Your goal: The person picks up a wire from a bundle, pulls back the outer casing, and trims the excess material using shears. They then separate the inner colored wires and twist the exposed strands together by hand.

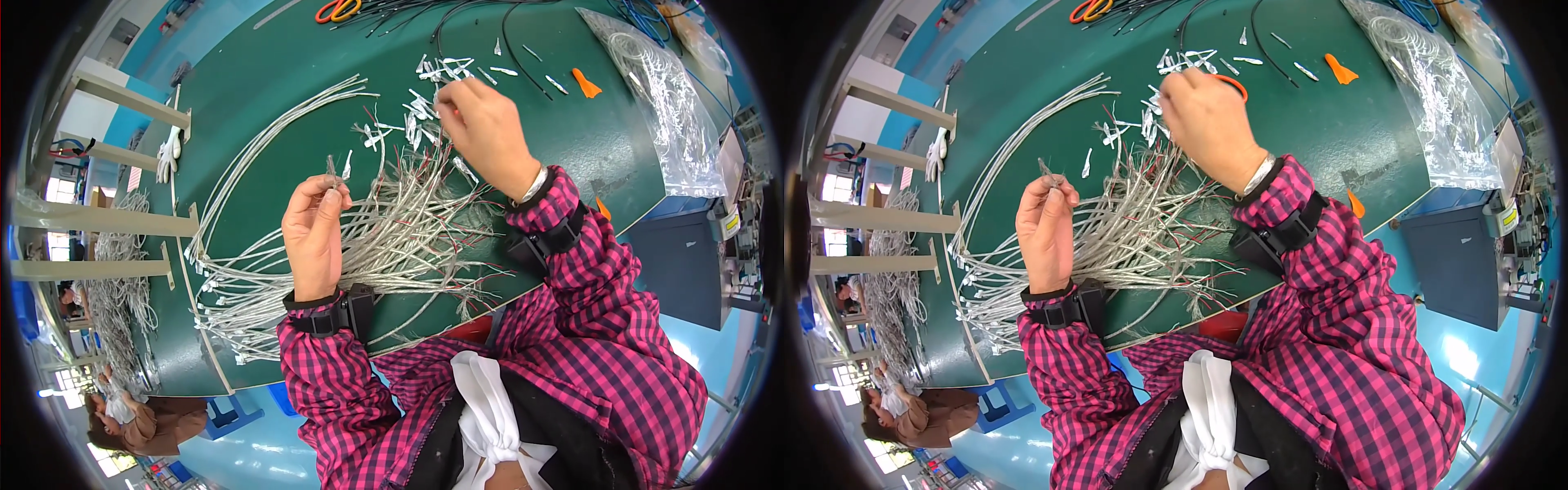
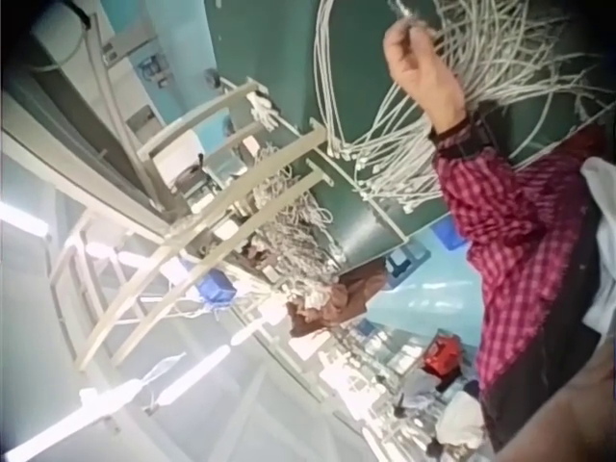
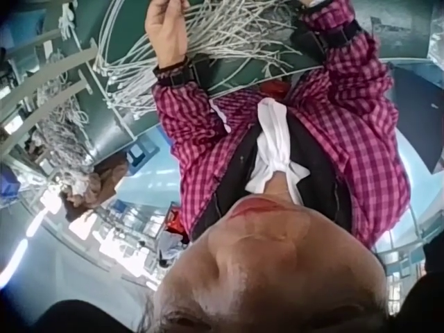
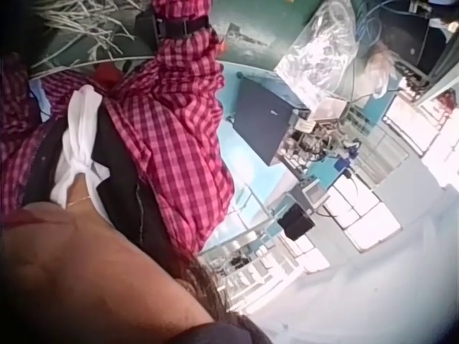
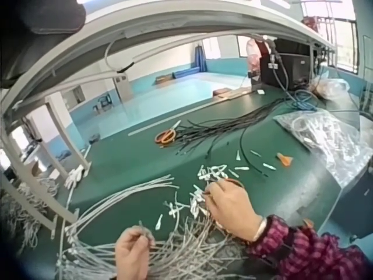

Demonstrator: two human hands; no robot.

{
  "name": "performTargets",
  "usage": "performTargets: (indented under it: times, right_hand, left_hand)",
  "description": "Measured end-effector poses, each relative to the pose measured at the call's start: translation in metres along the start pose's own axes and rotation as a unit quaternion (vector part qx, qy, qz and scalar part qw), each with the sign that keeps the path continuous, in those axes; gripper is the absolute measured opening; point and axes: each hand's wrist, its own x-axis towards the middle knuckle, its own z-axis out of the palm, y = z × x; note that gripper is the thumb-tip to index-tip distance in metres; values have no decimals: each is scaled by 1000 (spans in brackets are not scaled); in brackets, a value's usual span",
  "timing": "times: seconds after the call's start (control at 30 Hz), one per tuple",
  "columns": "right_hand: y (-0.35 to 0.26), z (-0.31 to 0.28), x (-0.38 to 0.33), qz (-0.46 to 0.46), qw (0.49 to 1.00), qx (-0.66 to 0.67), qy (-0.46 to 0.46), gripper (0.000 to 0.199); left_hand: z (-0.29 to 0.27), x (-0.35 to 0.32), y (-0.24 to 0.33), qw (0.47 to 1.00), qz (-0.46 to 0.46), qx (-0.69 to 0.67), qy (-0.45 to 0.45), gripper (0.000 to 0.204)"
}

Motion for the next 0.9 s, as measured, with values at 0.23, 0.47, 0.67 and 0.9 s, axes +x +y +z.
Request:
performTargets:
  times: [0.23,0.47,0.67,0.9]
  right_hand:
    - [56,10,-4,35,963,-259,-67,14]
    - [62,14,-5,48,951,-278,-124,16]
    - [51,8,-2,94,956,-241,-137,19]
    - [37,-10,8,159,974,45,-156,35]
  left_hand:
    - [-5,3,1,998,-9,-57,-10,16]
    - [-7,2,0,997,-17,-71,-12,16]
    - [-10,3,0,998,-11,-62,-32,15]
    - [-8,3,1,998,-5,-49,-25,15]
